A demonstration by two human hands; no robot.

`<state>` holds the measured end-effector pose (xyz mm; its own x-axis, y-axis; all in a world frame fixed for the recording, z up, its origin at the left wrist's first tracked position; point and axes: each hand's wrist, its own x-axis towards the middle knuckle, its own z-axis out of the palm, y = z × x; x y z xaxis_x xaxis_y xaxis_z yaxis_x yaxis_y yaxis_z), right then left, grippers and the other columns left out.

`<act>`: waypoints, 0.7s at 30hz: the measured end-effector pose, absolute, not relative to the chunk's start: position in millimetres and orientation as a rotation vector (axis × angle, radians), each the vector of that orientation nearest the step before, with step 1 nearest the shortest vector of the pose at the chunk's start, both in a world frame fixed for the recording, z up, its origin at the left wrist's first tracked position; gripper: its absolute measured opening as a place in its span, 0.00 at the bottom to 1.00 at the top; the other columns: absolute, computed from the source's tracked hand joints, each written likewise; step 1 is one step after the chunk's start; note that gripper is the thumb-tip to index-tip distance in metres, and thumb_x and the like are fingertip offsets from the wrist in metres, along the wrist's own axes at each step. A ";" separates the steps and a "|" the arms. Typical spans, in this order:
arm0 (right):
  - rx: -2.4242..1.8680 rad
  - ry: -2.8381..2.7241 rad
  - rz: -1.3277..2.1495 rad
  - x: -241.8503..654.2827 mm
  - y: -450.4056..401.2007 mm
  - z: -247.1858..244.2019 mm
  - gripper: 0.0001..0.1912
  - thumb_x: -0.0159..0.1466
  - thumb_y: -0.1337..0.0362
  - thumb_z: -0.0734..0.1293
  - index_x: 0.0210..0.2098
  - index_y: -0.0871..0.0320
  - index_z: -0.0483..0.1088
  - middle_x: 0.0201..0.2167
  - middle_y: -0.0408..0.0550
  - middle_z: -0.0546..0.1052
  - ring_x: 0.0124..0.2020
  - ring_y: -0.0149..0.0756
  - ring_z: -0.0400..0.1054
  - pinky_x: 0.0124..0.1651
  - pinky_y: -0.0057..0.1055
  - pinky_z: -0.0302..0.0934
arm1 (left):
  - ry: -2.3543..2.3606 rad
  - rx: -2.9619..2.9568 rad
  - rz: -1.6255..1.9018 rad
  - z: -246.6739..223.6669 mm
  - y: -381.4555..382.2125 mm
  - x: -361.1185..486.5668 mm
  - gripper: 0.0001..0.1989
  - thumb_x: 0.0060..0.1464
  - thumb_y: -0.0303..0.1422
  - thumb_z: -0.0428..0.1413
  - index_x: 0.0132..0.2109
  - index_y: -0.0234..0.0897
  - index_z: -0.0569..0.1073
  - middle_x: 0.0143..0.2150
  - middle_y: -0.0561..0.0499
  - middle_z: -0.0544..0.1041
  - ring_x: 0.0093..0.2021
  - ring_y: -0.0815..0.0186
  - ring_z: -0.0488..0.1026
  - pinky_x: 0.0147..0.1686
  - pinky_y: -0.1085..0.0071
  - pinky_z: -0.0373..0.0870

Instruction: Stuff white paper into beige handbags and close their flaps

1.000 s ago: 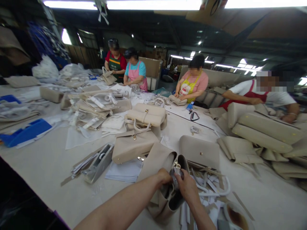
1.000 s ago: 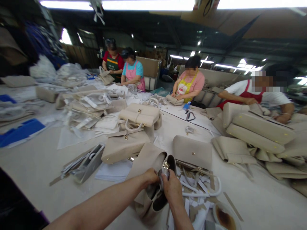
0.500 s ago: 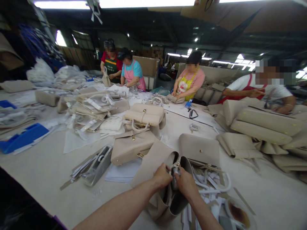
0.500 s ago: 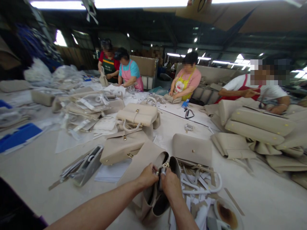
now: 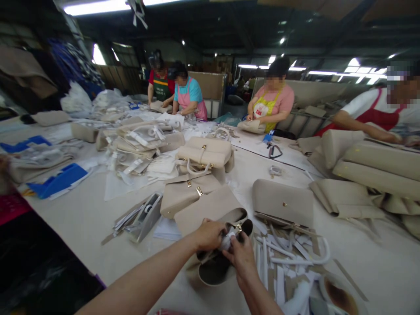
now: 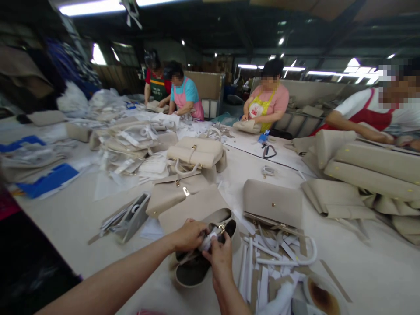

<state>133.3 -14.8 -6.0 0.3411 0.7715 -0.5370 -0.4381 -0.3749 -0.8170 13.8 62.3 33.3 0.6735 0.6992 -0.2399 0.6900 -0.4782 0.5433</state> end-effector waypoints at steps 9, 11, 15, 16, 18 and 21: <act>-1.512 -1.043 1.545 159.6 -8.4 12.7 0.37 0.52 0.67 0.59 0.60 0.56 0.47 0.34 0.44 0.71 0.36 0.36 0.68 0.40 0.35 0.65 | 1.317 2.181 0.173 18.0 31.2 -0.4 0.18 0.44 0.44 0.56 0.40 0.40 0.69 0.41 0.51 0.73 0.44 0.60 0.69 0.48 0.66 0.61; -1.727 -1.466 1.220 171.5 -2.0 15.9 0.34 0.53 0.68 0.57 0.60 0.60 0.51 0.39 0.51 0.72 0.41 0.40 0.67 0.45 0.39 0.62 | 1.358 2.177 0.167 18.4 32.0 1.7 0.17 0.42 0.43 0.57 0.38 0.39 0.69 0.40 0.50 0.73 0.43 0.59 0.69 0.46 0.66 0.61; -1.712 -2.110 0.395 192.0 13.6 27.2 0.36 0.53 0.71 0.59 0.61 0.59 0.50 0.61 0.56 0.55 0.61 0.46 0.48 0.59 0.43 0.49 | 1.383 2.229 0.183 27.6 34.0 6.8 0.15 0.41 0.37 0.57 0.38 0.38 0.68 0.41 0.49 0.72 0.44 0.59 0.68 0.49 0.63 0.59; -1.620 -2.256 0.316 194.0 17.3 30.3 0.37 0.52 0.72 0.60 0.61 0.57 0.50 0.63 0.53 0.52 0.63 0.46 0.43 0.61 0.43 0.46 | 1.386 2.247 0.198 30.4 34.1 8.7 0.15 0.42 0.36 0.57 0.39 0.38 0.67 0.43 0.48 0.72 0.46 0.58 0.67 0.50 0.62 0.58; -1.451 -2.515 0.297 193.6 24.7 34.6 0.36 0.52 0.73 0.60 0.60 0.54 0.53 0.62 0.50 0.57 0.63 0.45 0.44 0.61 0.44 0.44 | 1.385 2.271 0.228 34.7 32.8 13.0 0.16 0.43 0.35 0.56 0.42 0.38 0.67 0.45 0.48 0.71 0.48 0.59 0.66 0.51 0.63 0.58; -1.386 -2.702 0.409 187.8 35.5 34.1 0.27 0.53 0.73 0.59 0.53 0.55 0.62 0.48 0.51 0.72 0.53 0.44 0.59 0.55 0.43 0.49 | 1.431 2.265 0.260 35.1 24.2 16.7 0.17 0.47 0.34 0.54 0.46 0.39 0.65 0.46 0.49 0.71 0.49 0.61 0.66 0.50 0.65 0.60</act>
